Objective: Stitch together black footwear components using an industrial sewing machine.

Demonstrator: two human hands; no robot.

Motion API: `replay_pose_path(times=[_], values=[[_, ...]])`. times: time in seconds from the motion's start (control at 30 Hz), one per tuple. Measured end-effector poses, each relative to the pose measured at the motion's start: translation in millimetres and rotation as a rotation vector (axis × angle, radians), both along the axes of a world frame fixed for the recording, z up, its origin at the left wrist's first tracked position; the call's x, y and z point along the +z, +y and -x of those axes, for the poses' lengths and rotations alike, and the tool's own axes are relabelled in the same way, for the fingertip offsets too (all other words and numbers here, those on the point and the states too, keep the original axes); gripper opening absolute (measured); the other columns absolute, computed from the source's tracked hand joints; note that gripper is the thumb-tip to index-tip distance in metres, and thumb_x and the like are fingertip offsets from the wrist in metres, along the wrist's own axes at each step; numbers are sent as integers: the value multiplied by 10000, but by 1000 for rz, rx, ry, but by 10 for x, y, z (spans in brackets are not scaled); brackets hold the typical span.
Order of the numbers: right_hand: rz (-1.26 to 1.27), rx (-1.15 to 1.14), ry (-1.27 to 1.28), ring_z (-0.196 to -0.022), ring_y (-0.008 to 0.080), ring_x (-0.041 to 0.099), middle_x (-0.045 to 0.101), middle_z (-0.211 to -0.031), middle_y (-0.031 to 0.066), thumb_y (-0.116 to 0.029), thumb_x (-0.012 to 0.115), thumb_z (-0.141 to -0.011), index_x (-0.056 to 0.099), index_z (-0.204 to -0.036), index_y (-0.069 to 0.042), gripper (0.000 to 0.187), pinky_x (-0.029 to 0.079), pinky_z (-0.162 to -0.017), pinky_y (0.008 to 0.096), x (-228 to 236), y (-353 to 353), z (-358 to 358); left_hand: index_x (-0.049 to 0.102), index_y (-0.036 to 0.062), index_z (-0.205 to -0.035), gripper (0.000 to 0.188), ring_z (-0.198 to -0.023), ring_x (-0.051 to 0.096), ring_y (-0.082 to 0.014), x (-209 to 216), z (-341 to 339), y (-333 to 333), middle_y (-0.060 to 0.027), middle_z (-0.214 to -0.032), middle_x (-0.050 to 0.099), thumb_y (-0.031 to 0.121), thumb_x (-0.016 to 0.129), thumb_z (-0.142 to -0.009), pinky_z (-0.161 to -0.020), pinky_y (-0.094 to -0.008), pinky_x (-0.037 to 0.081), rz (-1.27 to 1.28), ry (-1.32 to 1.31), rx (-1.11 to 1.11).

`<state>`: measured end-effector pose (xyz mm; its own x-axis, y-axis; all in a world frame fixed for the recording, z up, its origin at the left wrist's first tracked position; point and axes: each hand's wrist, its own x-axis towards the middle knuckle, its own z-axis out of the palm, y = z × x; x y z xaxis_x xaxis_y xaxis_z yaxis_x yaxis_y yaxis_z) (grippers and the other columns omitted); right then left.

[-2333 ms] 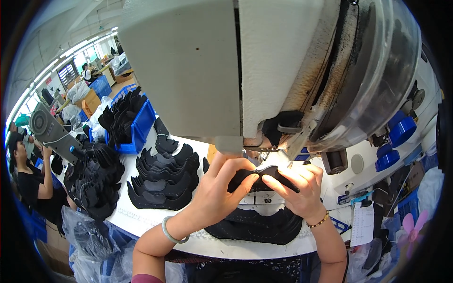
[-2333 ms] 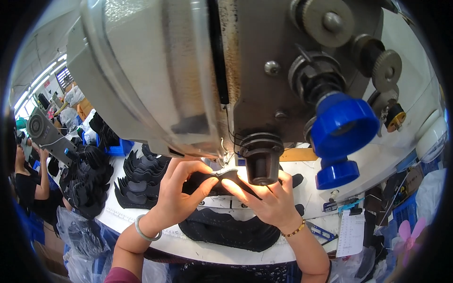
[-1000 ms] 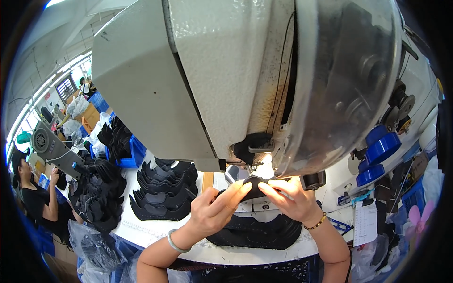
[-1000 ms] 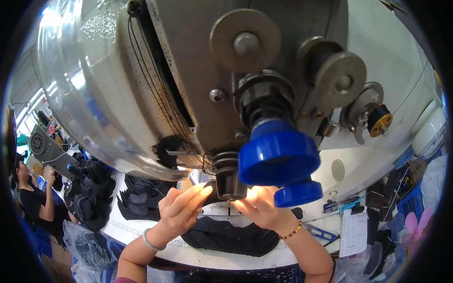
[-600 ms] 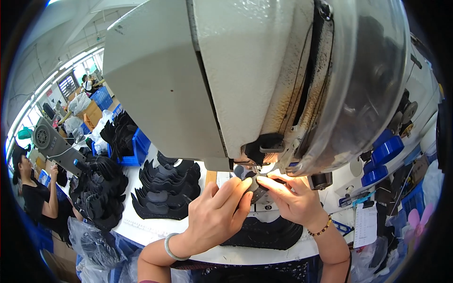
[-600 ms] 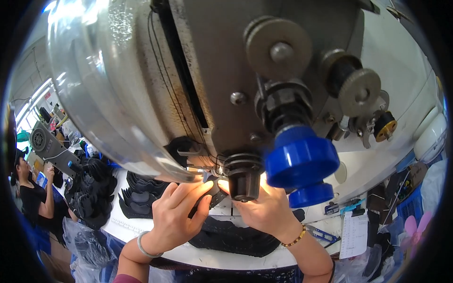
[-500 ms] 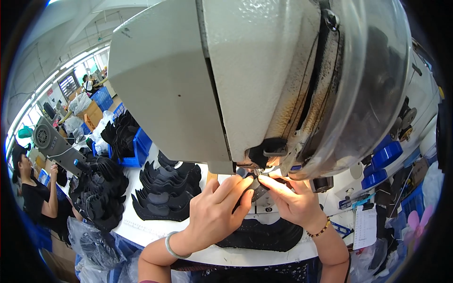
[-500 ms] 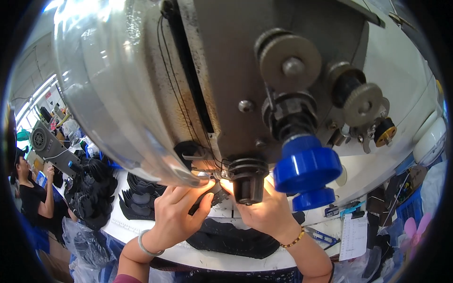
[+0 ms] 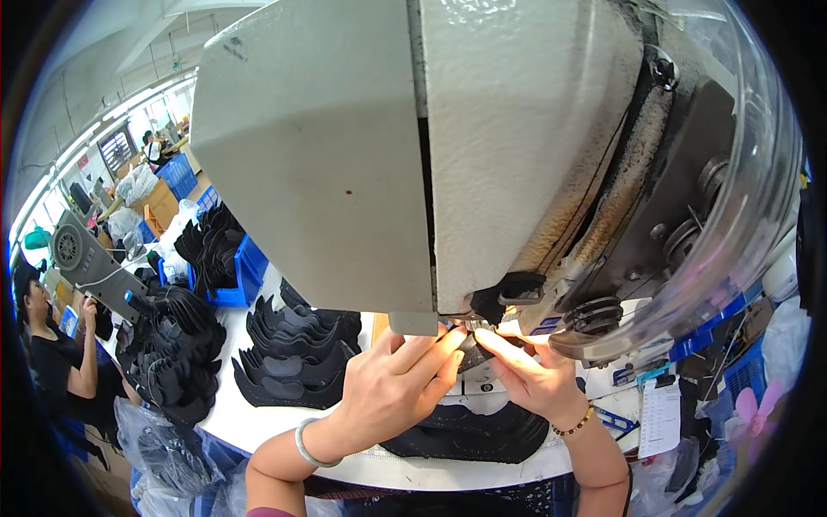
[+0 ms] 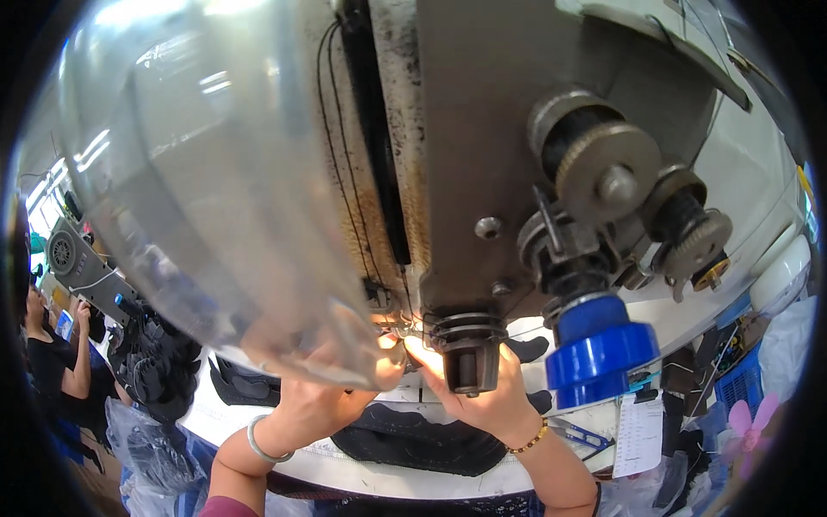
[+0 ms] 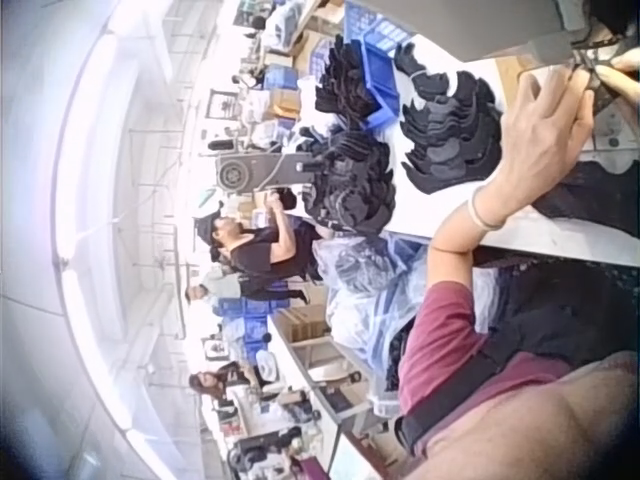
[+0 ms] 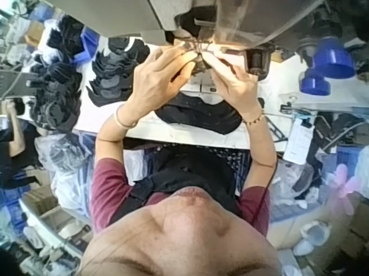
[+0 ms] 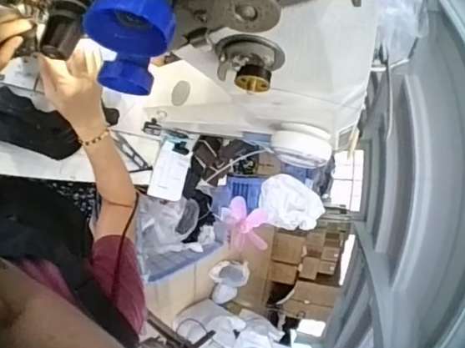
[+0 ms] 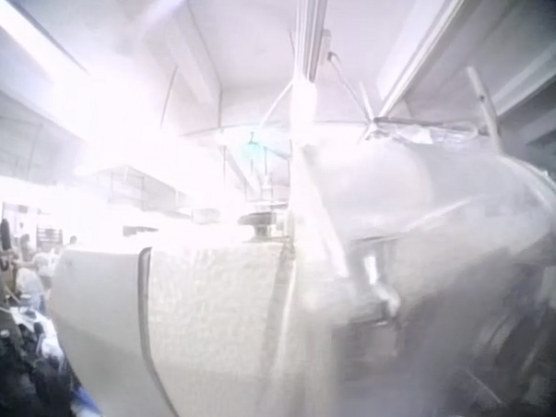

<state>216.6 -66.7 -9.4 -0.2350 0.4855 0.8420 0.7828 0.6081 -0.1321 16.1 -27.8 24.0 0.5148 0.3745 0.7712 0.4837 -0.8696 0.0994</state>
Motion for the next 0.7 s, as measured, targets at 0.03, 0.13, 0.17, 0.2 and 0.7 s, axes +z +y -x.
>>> replay_pose_path(times=[0.03, 0.13, 0.17, 0.2, 0.7], values=[[15, 3, 9, -651, 133, 597, 623, -994, 55, -49, 717, -730, 689, -1076, -151, 362, 501, -559, 248, -5, -3, -2, 676, 82, -968, 264, -654, 534, -148, 25, 2, -16, 17, -907, 598, 125, 712, -710, -504, -239, 441, -37, 1, 12], [54, -24, -12, -650, 129, 594, 619, -1008, 59, -49, 715, -733, 689, -1078, -148, 360, 496, -558, 236, 12, -31, 10, 673, 86, -972, 270, -650, 528, -144, 30, 5, -3, 17, -916, 596, 124, 713, -708, -501, -233, 439, -75, 17, 26], [57, -24, -10, -650, 129, 594, 619, -1008, 59, -49, 715, -733, 689, -1078, -148, 360, 496, -558, 236, 14, -31, 16, 671, 88, -977, 275, -649, 526, -142, 26, 9, -1, 17, -919, 594, 123, 714, -707, -500, -230, 438, -77, 33, 29], [23, -15, -19, -640, 125, 590, 615, -1013, 59, -49, 717, -731, 689, -1076, -149, 360, 493, -553, 234, 23, -20, 20, 671, 88, -977, 275, -649, 526, -142, 30, 16, -7, 17, -919, 594, 123, 714, -707, -500, -230, 438, -74, 36, 30], [5, 31, 77, -760, 180, 591, 625, -1002, 41, -54, 733, -678, 701, -979, -122, 309, 474, -667, 288, 78, -5, -67, 631, 94, -1010, 334, -656, 494, -174, -36, -108, 28, 0, -961, 573, 115, 712, -686, -513, -256, 441, -77, 19, -7]])
